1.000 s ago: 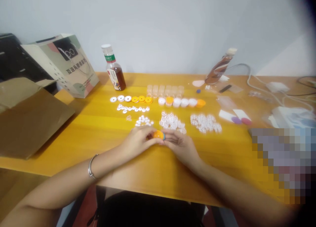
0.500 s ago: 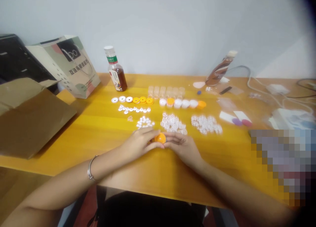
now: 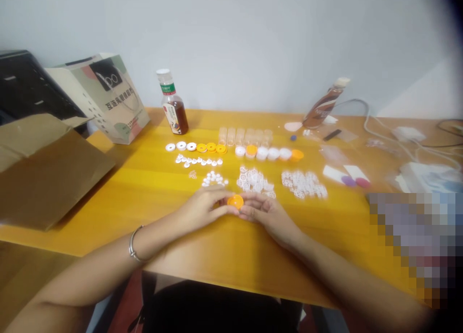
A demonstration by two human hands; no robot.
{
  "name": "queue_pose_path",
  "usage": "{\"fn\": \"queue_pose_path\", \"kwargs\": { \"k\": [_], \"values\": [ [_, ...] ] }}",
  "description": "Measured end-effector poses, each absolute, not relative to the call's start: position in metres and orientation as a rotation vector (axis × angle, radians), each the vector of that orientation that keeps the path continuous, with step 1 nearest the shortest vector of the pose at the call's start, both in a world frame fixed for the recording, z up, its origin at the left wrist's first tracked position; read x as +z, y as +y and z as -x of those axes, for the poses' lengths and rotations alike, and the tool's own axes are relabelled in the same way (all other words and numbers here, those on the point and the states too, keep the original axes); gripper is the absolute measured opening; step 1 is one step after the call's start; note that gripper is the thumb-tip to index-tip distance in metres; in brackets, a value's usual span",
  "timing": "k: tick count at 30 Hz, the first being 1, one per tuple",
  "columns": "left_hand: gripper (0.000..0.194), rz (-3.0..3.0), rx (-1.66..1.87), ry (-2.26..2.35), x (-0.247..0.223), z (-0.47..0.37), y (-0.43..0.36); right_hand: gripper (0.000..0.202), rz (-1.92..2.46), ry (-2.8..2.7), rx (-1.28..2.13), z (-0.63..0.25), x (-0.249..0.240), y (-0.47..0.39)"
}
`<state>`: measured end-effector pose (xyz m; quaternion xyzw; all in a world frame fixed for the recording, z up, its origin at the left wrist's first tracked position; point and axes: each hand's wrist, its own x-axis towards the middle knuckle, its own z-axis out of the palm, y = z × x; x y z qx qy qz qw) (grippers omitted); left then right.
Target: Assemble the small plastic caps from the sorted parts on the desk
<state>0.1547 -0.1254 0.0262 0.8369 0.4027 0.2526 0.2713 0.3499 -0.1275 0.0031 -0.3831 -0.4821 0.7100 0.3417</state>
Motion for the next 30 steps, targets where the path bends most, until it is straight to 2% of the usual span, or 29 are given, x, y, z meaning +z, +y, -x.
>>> {"fn": "queue_pose_path", "kwargs": {
  "k": [7,18,24,30],
  "values": [
    [0.029,-2.23,0.683,1.085,0.03,-0.155,-0.127,0.034,1.015,-1.333,1.789,-0.348,0.004,-0.126],
    [0.03,-2.148,0.754,1.149,0.03,-0.155,-0.124,0.03,1.07,-1.342,1.732,-0.348,0.001,-0.124],
    [0.029,-2.35,0.784,1.292,0.038,-0.155,-0.061,0.032,1.087,-1.324,1.704,-0.349,0.001,-0.123],
    [0.023,-2.556,0.493,1.472,0.028,-0.17,-0.003,0.032,1.079,-1.306,1.701,-0.351,0.002,-0.123]
  ]
}}
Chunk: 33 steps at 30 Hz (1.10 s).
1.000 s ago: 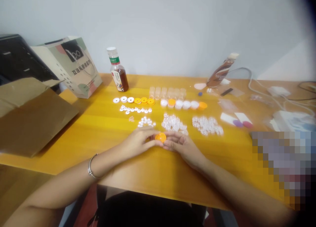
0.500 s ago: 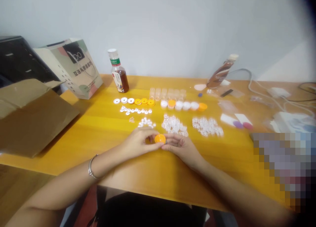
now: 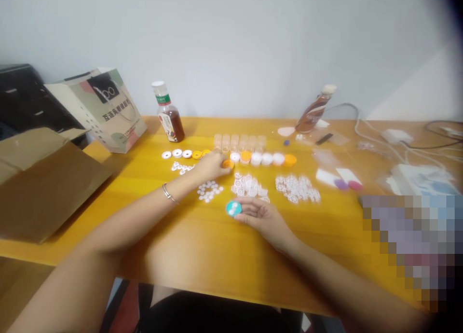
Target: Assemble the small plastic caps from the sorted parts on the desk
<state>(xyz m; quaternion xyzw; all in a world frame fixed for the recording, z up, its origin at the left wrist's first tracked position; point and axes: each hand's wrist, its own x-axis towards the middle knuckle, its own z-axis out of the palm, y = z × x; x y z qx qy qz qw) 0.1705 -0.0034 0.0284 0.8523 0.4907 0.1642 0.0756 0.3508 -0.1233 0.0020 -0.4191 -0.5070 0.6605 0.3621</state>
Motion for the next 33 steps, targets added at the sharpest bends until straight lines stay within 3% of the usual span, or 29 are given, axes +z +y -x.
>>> {"fn": "queue_pose_path", "kwargs": {
  "k": [14,19,22,27,33],
  "values": [
    [0.011,-2.615,0.477,1.391,0.026,-0.194,0.037,0.035,1.08,-1.316,1.693,-0.353,0.002,-0.124],
    [0.009,-2.572,0.651,1.369,0.045,-0.176,0.012,0.034,1.069,-1.326,1.672,-0.353,0.004,-0.125],
    [0.01,-2.223,0.874,1.128,0.051,-0.156,-0.023,0.033,1.082,-1.319,1.622,-0.353,0.007,-0.126],
    [0.016,-1.51,0.784,0.923,0.037,-0.138,-0.08,0.033,1.112,-1.313,1.504,-0.353,0.011,-0.127],
    [0.025,-1.313,0.801,0.832,0.02,-0.145,-0.102,0.032,1.102,-1.323,1.469,-0.351,0.009,-0.127]
  ]
}}
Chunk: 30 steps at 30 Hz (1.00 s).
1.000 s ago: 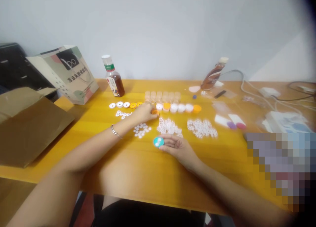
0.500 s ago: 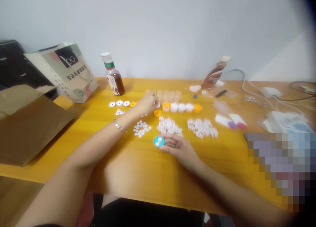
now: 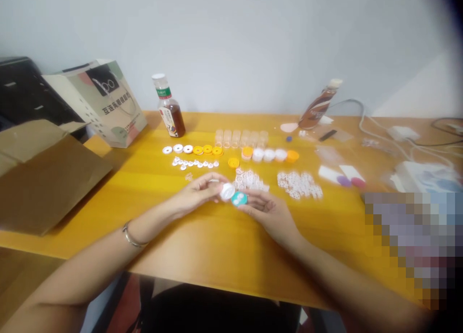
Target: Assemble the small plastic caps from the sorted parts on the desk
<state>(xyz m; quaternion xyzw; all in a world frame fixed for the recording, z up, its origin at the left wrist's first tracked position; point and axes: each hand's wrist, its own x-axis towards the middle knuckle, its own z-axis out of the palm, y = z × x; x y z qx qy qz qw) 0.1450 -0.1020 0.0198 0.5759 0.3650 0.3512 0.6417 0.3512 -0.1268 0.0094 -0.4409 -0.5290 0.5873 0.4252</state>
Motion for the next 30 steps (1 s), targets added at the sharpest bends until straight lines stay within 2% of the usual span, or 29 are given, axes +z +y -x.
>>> {"fn": "queue_pose_path", "kwargs": {
  "k": [3,7,14,30],
  "values": [
    [0.036,-1.343,0.757,0.816,0.02,-0.149,-0.103,0.032,1.107,-1.311,1.471,-0.351,0.009,-0.126],
    [0.03,-1.316,0.725,0.809,0.021,-0.15,-0.103,0.031,1.1,-1.31,1.468,-0.352,0.01,-0.126],
    [0.036,-1.413,0.681,0.776,0.02,-0.149,-0.101,0.031,1.07,-1.366,1.448,-0.35,0.009,-0.128],
    [0.031,-2.358,0.687,1.084,0.027,-0.16,-0.124,0.037,1.068,-1.406,1.458,-0.349,0.006,-0.132]
  ]
}}
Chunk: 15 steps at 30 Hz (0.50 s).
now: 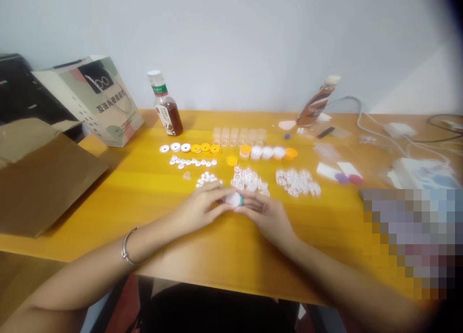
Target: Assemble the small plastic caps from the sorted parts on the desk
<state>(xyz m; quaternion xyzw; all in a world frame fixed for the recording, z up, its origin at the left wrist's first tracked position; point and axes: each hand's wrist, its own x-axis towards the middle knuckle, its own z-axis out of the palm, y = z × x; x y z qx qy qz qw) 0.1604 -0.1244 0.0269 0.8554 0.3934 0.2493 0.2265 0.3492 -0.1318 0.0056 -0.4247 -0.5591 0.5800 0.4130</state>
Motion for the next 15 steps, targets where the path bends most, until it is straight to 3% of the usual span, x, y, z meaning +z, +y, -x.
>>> {"fn": "queue_pose_path", "kwargs": {
  "k": [15],
  "values": [
    [0.035,-2.53,0.632,0.963,0.0276,-0.154,-0.1283,0.032,1.056,-1.344,1.658,-0.3489,0.0075,-0.1319]
  ]
}}
